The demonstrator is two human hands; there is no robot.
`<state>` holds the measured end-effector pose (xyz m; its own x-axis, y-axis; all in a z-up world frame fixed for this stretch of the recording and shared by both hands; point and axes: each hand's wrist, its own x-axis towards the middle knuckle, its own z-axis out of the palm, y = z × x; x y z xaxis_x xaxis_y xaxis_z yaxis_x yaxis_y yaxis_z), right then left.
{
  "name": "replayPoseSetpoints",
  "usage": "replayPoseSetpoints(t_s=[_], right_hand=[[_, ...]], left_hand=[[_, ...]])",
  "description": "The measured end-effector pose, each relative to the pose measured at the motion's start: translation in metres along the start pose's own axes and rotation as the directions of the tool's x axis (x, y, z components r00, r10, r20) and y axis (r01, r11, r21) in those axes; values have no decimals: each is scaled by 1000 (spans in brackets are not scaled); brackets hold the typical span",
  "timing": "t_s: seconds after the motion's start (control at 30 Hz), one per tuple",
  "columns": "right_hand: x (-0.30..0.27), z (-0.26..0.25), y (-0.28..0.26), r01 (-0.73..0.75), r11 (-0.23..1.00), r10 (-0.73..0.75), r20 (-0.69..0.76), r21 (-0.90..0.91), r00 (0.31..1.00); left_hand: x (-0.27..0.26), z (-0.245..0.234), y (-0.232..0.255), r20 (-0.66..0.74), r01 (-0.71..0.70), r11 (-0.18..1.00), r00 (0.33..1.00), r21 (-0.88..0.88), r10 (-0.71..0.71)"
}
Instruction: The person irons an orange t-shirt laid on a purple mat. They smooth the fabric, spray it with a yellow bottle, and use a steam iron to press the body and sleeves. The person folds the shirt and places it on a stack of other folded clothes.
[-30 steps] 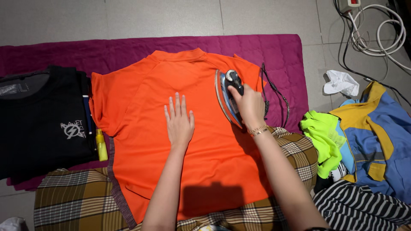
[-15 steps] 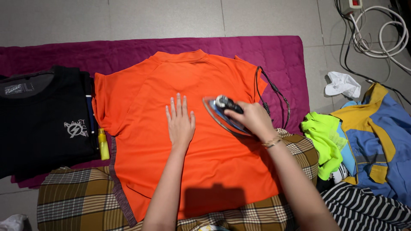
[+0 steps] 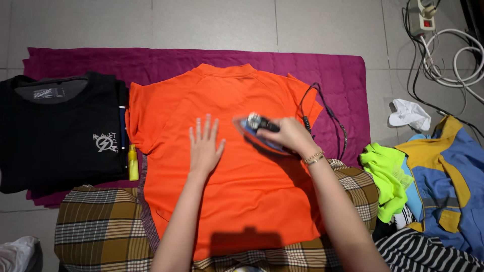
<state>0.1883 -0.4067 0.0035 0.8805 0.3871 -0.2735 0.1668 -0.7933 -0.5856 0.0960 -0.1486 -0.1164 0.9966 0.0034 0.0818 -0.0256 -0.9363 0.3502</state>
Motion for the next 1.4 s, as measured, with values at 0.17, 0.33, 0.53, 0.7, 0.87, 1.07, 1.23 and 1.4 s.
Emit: replayPoseSetpoints(t_s=[0.17, 0.33, 0.53, 0.7, 0.87, 1.07, 1.23, 1.4], right_hand=[[-3, 8, -8, 42, 979, -46, -18, -197, 999], [22, 25, -13, -178, 964, 92, -382, -197, 920], [44, 20, -23, -253, 965, 264, -308, 74, 914], [18, 14, -17, 85, 996, -88, -78, -42, 993], [14, 16, -30, -8, 992, -8, -131, -124, 991], [49, 24, -43, -347, 937, 312, -342, -45, 886], [55, 18, -29, -104, 994, 112, -284, 44, 952], [21, 18, -24, 14, 1000, -13, 44, -25, 999]], left_hand=[[-15, -6, -24, -101, 57, 995, 994, 81, -49], [-16, -1, -25, -108, 83, 993, 991, 90, -73], [-14, -4, -25, -113, 85, 994, 991, 69, -77], [-14, -7, -24, -107, 92, 995, 991, 48, -87], [-12, -5, -26, -117, 90, 994, 990, 67, -81], [-12, -3, -25, -108, 103, 990, 990, 100, -92], [-12, -4, -25, -109, 105, 991, 989, 83, -95], [-12, -5, -26, -101, 107, 992, 990, 73, -100]])
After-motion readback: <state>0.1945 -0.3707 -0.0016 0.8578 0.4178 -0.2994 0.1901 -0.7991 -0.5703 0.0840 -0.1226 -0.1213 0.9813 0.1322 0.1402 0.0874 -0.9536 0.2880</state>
